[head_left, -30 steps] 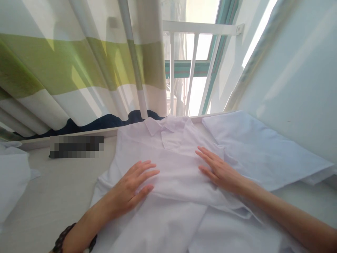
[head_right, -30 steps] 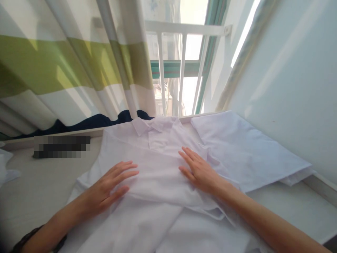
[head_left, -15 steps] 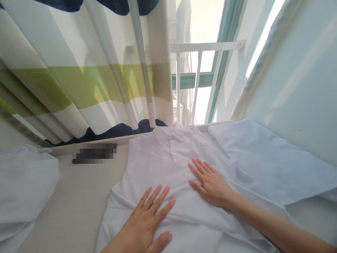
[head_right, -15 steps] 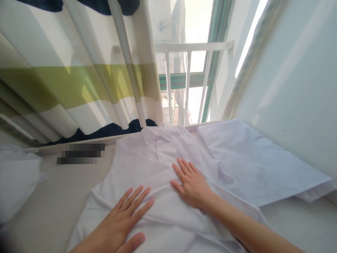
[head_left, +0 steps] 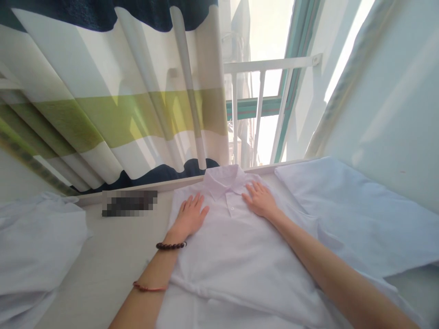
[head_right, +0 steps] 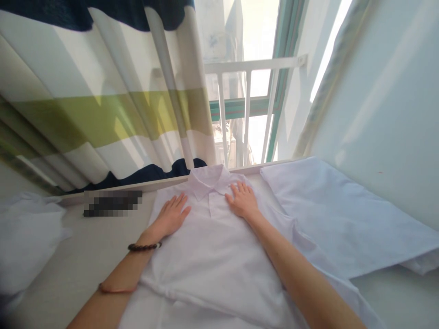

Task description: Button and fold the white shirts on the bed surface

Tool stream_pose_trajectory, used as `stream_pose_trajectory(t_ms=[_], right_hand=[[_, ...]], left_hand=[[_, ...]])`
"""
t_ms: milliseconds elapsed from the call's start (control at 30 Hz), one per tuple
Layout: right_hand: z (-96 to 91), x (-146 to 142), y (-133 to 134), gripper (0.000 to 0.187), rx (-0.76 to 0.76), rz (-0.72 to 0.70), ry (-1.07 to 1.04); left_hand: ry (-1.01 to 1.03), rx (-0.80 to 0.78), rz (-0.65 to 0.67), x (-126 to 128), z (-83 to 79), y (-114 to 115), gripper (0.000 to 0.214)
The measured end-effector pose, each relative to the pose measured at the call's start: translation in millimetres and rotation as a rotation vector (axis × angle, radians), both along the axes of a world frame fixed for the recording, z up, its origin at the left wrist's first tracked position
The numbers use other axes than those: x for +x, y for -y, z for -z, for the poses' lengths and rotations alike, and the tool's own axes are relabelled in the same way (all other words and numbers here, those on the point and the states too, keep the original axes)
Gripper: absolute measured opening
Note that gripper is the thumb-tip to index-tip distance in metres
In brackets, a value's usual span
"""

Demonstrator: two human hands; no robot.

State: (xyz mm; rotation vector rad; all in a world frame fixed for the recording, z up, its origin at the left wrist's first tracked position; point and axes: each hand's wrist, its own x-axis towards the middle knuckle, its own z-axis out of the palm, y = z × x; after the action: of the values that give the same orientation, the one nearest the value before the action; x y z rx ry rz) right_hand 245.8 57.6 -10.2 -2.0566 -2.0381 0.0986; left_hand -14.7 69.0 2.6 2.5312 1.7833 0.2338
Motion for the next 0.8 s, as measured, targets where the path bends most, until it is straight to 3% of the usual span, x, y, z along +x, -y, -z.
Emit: stream_pose_trajectory(t_ms=[133,300,533,800], right_hand=[[18.8,5.5,8.9,0.062,-0.020,-0.019,0.024],[15.9,5.0,13.6,0.061,-0.029,-0.006,0.023],[14.4,6.7,11.5,0.060,-0.013,-0.020,0.012],[16.7,10.9,11.3,0.058,-0.002,-0.031,0.001]], left_hand=[[-0.035,0.041,0.000,-11.8,21.5,10.6,0.056],[-0.027,0.060,0.001,-12.0,19.7,13.1,0.055],[0.100,0.234,0.100,-10.8,23.4,3.2,0.040],[0.103,0.221,0.092,-9.8,24.7,3.6,0.039]])
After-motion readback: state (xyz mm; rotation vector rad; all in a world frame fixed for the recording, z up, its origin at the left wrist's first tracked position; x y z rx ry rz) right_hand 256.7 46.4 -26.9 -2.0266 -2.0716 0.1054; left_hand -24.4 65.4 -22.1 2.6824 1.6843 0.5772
